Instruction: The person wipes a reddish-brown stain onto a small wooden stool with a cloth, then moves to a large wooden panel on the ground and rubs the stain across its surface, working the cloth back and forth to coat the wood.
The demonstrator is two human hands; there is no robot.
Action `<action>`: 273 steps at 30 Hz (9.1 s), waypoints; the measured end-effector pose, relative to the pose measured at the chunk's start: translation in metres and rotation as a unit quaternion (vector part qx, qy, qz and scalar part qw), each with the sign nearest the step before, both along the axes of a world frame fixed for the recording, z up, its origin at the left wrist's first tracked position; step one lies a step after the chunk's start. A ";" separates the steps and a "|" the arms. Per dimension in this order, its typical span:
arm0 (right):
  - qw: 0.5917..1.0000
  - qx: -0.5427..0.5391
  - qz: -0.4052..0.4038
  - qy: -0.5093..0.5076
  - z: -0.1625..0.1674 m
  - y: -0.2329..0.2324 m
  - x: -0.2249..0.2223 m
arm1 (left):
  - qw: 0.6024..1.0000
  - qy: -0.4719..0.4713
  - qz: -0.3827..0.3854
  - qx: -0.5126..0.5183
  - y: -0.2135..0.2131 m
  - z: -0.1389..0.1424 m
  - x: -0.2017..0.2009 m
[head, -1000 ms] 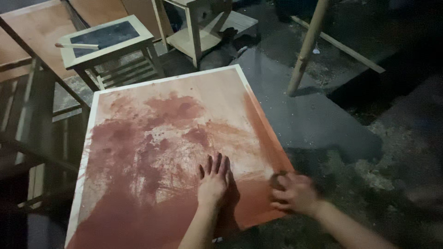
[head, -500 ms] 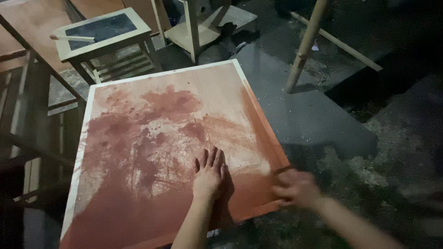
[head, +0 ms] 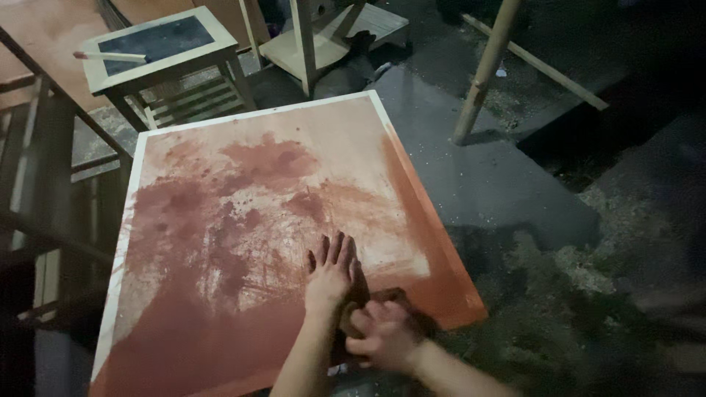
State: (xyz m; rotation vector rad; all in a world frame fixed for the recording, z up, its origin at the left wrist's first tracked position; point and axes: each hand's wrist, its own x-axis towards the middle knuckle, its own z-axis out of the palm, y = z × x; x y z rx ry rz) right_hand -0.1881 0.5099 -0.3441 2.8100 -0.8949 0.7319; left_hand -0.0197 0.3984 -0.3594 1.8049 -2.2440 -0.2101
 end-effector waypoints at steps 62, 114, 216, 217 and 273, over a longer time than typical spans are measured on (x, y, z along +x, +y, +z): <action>0.690 0.515 -0.503 0.073 0.012 -0.012 -0.153 | 0.993 -0.009 0.072 -0.088 0.008 0.001 -0.033; 0.774 0.351 -0.517 0.102 -0.006 -0.048 -0.143 | 0.995 -0.009 0.090 -0.044 0.008 0.006 -0.034; 0.853 0.322 -0.360 0.200 -0.004 -0.028 -0.142 | 0.996 -0.009 0.063 0.059 -0.030 0.032 -0.028; 0.853 0.312 -0.367 0.200 -0.005 -0.038 -0.136 | 0.996 -0.010 0.060 0.068 -0.032 0.031 -0.026; 0.898 0.233 -0.343 0.146 0.016 -0.069 -0.123 | 0.995 -0.049 0.085 0.035 -0.059 0.016 0.007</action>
